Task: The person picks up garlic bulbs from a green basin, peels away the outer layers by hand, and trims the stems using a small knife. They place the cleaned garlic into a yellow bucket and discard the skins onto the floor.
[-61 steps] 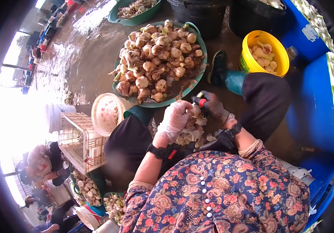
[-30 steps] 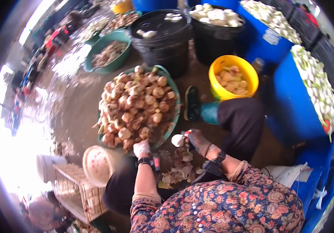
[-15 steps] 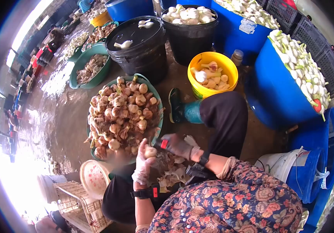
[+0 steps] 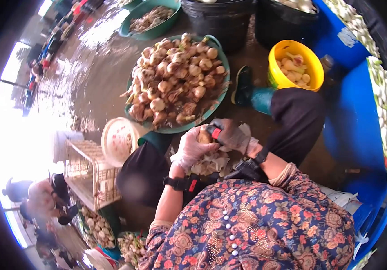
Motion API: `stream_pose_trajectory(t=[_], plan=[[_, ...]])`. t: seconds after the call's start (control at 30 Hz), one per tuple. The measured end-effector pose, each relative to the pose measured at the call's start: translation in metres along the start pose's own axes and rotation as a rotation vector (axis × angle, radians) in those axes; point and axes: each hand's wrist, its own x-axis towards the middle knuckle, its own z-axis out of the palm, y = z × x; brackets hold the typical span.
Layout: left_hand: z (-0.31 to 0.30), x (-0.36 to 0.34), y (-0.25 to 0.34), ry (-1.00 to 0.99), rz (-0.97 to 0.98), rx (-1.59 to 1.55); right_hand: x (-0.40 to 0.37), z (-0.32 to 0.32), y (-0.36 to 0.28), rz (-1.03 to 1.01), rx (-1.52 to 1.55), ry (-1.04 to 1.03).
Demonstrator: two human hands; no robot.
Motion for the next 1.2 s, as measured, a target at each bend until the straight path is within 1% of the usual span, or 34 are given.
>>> stream_pose_trajectory(t=[0.1,0.2,0.23,0.3,0.33,0.37,0.4,0.43,0.47,0.5,0.53,0.6,0.63,0.7,0.73,0.77,0.83,0.87,0.9,0.93,0.97,1.03,1.07,1.1,1.2], plan=[[-0.001,-0.002,-0.002,-0.069,-0.106,-0.33,-0.001,-0.006,-0.001,0.308,0.424,-0.103],[0.007,0.0,-0.006,-0.033,-0.122,-0.524,0.0,-0.001,0.005,0.601,0.723,-0.029],[0.009,0.002,-0.014,-0.001,-0.058,-0.55,0.0,-0.01,-0.005,0.713,0.764,-0.065],[0.02,0.003,-0.02,0.106,-0.014,-0.586,-0.007,-0.018,-0.034,0.692,0.797,-0.151],[0.027,0.005,-0.023,0.159,0.009,-0.603,-0.01,-0.018,-0.04,0.477,0.638,-0.167],[0.033,0.008,-0.03,0.129,0.011,-0.434,-0.014,-0.018,-0.045,0.262,0.45,-0.147],[0.038,0.008,-0.029,0.196,0.056,-0.389,-0.018,-0.017,-0.05,0.07,0.273,-0.089],[0.034,0.008,-0.03,0.233,0.101,-0.216,-0.018,-0.018,-0.05,-0.044,0.075,-0.048],[0.029,0.007,-0.03,0.266,0.143,-0.041,-0.014,-0.025,-0.05,0.007,0.053,-0.156],[0.028,0.005,-0.028,0.229,0.092,-0.423,-0.011,-0.032,-0.052,0.056,0.025,-0.267],[0.02,0.003,-0.026,0.161,0.107,-0.404,-0.007,-0.038,-0.053,0.101,-0.008,-0.377],[0.001,0.0,-0.014,0.017,0.078,0.083,-0.007,-0.021,-0.015,0.336,0.332,-0.356],[0.003,-0.001,-0.018,0.062,0.088,0.087,-0.006,-0.009,0.0,0.573,0.436,-0.263],[0.01,0.0,-0.028,0.15,0.115,0.098,-0.004,0.008,0.041,0.132,0.123,-0.213],[0.014,-0.001,-0.026,0.195,0.075,0.105,-0.003,0.012,0.052,-0.086,-0.033,-0.183],[0.018,-0.002,-0.023,0.239,0.035,0.111,-0.003,0.014,0.062,-0.031,-0.025,-0.199],[0.028,-0.006,-0.015,0.333,-0.02,0.081,0.0,0.013,0.062,0.076,-0.016,-0.234],[0.034,-0.004,-0.023,0.369,-0.052,-0.015,-0.001,0.012,0.062,0.113,0.017,-0.214],[0.041,-0.001,-0.039,0.404,-0.084,-0.11,-0.001,0.008,0.047,0.151,0.052,-0.194],[0.043,-0.001,-0.042,0.437,-0.117,-0.204,-0.001,0.005,0.035,0.189,0.089,-0.174],[0.044,-0.001,-0.043,0.406,-0.207,-0.422,-0.001,0.004,0.031,0.132,0.117,-0.191],[0.038,-0.002,-0.041,0.386,-0.253,-0.614,-0.002,0.001,0.021,0.02,0.171,-0.229],[0.033,-0.003,-0.041,0.375,-0.275,-0.71,-0.003,-0.002,0.015,0.06,0.241,-0.244],[0.025,-0.004,-0.04,0.288,-0.364,-0.669,-0.004,-0.005,0.003,0.101,0.313,-0.256],[0.019,-0.005,-0.031,0.31,-0.441,-0.948,-0.006,-0.008,-0.012,0.208,0.582,-0.256]])
